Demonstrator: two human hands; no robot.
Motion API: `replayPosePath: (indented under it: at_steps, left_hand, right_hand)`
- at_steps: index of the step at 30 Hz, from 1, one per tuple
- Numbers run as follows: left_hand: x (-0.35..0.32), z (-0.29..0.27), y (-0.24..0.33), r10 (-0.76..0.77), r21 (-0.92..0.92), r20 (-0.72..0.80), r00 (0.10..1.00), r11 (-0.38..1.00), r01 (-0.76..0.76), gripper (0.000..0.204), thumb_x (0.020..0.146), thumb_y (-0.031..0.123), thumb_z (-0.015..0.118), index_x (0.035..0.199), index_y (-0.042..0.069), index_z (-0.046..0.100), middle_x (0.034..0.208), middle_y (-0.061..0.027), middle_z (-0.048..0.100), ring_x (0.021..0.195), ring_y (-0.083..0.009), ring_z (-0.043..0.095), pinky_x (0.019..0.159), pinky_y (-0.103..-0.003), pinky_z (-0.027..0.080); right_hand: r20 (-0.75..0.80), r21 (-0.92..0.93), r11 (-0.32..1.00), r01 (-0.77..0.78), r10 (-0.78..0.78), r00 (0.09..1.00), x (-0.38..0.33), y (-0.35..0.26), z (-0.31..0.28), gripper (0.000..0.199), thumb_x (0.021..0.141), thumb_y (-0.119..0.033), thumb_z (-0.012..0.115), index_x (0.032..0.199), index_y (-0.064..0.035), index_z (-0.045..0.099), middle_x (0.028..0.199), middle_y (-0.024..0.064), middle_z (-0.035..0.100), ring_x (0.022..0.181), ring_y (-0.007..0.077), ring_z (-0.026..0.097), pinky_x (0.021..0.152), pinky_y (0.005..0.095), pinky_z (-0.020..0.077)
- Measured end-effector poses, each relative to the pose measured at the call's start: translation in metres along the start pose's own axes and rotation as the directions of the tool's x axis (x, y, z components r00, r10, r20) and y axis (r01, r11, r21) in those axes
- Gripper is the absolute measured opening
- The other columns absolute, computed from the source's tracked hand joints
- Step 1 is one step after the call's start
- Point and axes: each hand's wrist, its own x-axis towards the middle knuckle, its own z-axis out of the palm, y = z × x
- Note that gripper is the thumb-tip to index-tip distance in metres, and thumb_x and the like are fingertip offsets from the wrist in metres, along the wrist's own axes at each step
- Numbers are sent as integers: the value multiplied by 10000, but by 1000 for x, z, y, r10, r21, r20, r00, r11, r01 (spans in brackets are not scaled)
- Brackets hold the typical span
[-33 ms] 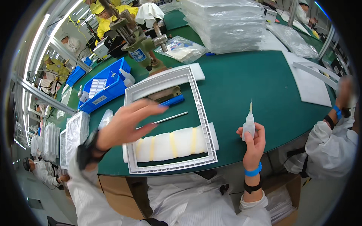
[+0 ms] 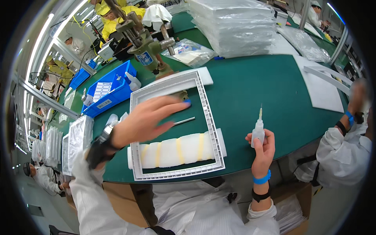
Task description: Assembling a white rectangular frame using a manual press and applying adhesive.
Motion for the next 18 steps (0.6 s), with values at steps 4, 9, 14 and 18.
replayPosePath:
  at_steps: [4, 9, 14, 18]
  left_hand:
    - [63, 49, -27, 345, 289, 114, 932, 886, -364, 711, 729, 99, 732, 1377, 192, 453, 1249, -98, 530, 1192, -266, 506, 1078, -409, 375]
    - [82, 87, -54, 457, 246, 160, 875, 840, -484, 437, 782, 168, 704, 1189, 141, 548, 1014, -73, 578, 1053, -238, 567, 1024, -383, 410]
    - [97, 81, -57, 527, 287, 210, 824, 772, -567, 235, 819, 217, 670, 880, 88, 483, 781, -45, 521, 796, -231, 569, 748, -349, 465]
    - [100, 72, -56, 443, 236, 117, 889, 857, -458, 266, 790, 195, 673, 856, 55, 455, 757, -82, 521, 733, -268, 580, 647, -384, 496]
  right_hand:
    - [-43, 8, 999, 38, -37, 998, -3, -1, -2, 273, 936, -122, 531, 1171, -1, 462, 990, 133, 643, 907, 199, 625, 849, 331, 490]
    - [-52, -1, 999, 36, -36, 998, -4, -2, 3, 269, 935, -113, 524, 1171, 1, 461, 989, 135, 641, 908, 199, 624, 857, 337, 490]
    - [-42, 8, 999, 38, -38, 998, -3, -1, 1, 263, 936, -110, 521, 1168, -1, 462, 985, 131, 638, 900, 194, 620, 858, 336, 488]
    - [-87, 26, 997, 77, -75, 993, -3, 7, -3, 257, 937, -106, 512, 1167, -2, 462, 980, 125, 634, 893, 170, 615, 843, 320, 487]
